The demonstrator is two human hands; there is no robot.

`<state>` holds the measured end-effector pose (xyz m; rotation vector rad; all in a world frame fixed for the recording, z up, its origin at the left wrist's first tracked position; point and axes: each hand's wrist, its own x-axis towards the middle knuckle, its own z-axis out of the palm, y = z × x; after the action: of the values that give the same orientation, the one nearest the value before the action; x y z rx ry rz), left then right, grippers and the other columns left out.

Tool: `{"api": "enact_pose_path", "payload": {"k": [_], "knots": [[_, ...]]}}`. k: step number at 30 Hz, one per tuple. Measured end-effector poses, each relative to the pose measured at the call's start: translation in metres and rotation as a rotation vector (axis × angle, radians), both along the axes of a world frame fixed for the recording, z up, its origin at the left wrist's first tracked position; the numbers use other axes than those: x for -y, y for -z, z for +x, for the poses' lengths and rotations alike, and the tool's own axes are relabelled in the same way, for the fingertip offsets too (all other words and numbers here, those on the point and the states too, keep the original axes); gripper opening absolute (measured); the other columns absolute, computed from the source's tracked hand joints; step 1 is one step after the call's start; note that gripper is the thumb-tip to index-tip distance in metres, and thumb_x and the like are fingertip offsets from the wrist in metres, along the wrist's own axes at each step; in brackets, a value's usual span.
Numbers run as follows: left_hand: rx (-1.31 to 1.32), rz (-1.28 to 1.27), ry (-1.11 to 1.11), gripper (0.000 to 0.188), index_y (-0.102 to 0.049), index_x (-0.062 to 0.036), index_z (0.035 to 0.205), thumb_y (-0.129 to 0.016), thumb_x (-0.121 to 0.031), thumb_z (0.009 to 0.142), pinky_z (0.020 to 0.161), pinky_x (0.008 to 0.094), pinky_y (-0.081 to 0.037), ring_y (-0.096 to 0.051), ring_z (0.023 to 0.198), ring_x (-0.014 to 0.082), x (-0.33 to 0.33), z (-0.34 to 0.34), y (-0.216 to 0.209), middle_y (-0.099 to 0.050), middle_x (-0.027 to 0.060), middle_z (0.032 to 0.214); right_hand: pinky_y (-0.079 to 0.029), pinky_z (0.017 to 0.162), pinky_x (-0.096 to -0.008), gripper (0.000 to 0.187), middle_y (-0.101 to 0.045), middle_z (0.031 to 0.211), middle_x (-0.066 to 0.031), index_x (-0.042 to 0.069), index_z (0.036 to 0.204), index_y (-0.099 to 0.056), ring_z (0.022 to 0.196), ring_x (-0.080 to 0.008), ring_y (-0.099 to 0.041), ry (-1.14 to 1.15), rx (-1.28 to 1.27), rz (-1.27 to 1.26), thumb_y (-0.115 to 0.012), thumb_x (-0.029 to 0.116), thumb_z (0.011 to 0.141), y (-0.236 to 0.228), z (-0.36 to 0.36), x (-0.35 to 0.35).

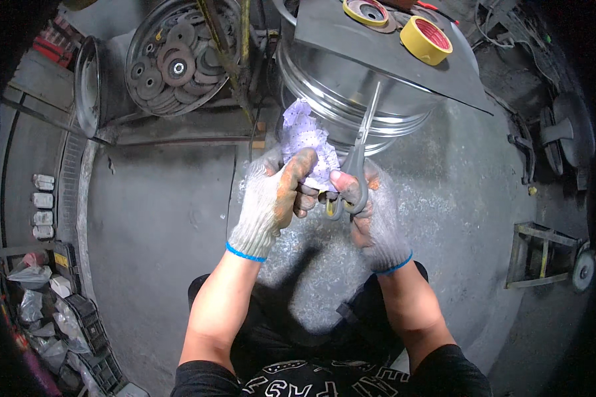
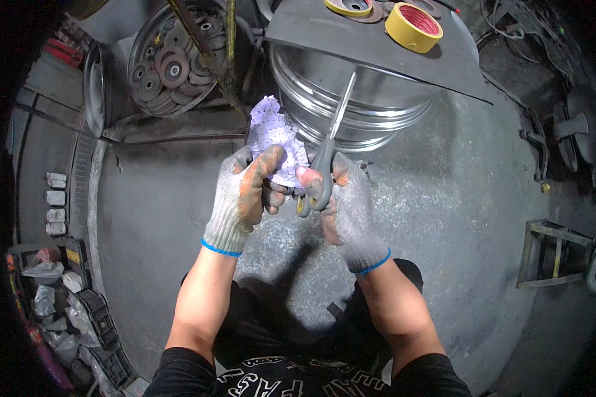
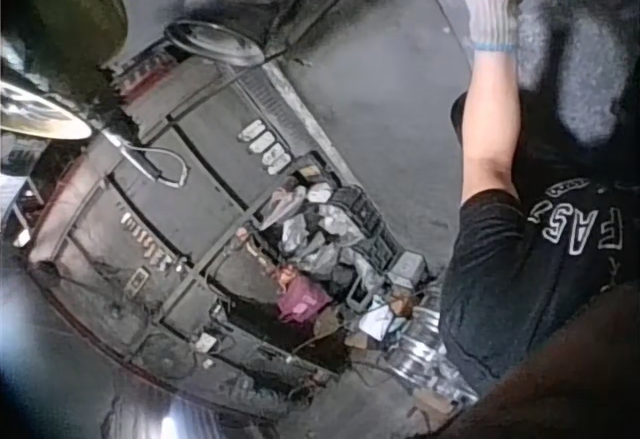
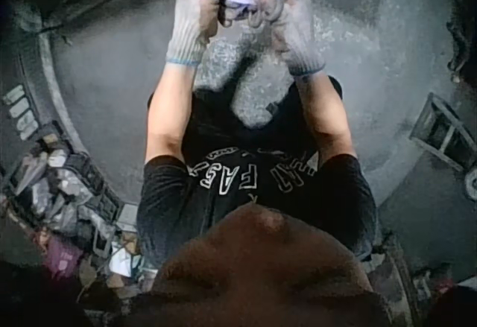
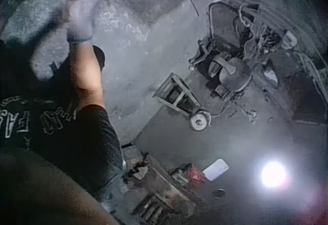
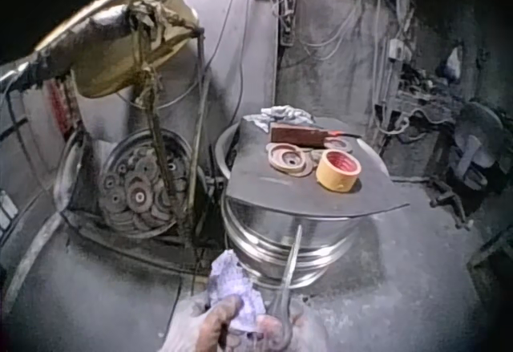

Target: The person uses a die grinder to sand the inner spokes of a silver car wheel mounted on a rack, then handles several pieces of purple abrasive material and cuts one using scissors.

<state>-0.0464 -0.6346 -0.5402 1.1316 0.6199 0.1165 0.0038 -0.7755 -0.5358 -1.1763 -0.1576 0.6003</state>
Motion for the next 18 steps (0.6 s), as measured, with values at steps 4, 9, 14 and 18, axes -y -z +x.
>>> {"api": "enact_pose_path", "payload": {"k": [4,9,14,18], "knots": [[-0.003,-0.038,-0.012,0.03,-0.061,-0.003,0.096,-0.072,-0.029,0.088,0.037,0.0242,-0.038,-0.052,0.044,0.01,0.001,0.001,0.001,-0.06,0.0041,0.068,-0.047,0.067,-0.0266,0.02,-0.062,0.085,-0.0015,0.004,0.097,-0.063,0.077,-0.0093,-0.057,-0.035,0.095,-0.082,-0.071,0.021,0.089,0.014,0.008,0.008],[0.051,-0.051,-0.024,0.031,-0.061,-0.0042,0.097,-0.074,-0.03,0.087,0.038,0.0237,-0.039,-0.053,0.046,0.0092,0.0,0.001,0.01,-0.06,0.0032,0.071,-0.046,0.07,-0.0241,0.021,-0.059,0.087,0.0001,0.004,0.099,-0.062,0.082,-0.0073,-0.056,-0.077,0.059,-0.066,-0.073,0.018,0.088,0.015,0.008,0.01],[0.062,-0.09,-0.028,0.029,-0.062,-0.0045,0.096,-0.074,-0.03,0.088,0.04,0.0242,-0.042,-0.056,0.051,0.0095,0.003,0.002,0.017,-0.062,0.0023,0.073,-0.048,0.074,-0.0258,0.028,-0.058,0.096,-0.0011,0.003,0.108,-0.06,0.087,-0.0083,-0.056,-0.021,0.083,-0.097,-0.073,0.014,0.087,0.016,0.006,0.009],[0.068,-0.119,-0.028,0.03,-0.064,-0.0041,0.098,-0.074,-0.031,0.088,0.041,0.0243,-0.042,-0.056,0.052,0.0107,0.007,0.004,0.023,-0.064,0.0031,0.075,-0.049,0.076,-0.027,0.03,-0.059,0.098,-0.0015,0.003,0.112,-0.059,0.089,-0.0097,-0.057,0.042,0.054,-0.052,-0.073,0.012,0.087,0.027,0.005,0.012]]}}
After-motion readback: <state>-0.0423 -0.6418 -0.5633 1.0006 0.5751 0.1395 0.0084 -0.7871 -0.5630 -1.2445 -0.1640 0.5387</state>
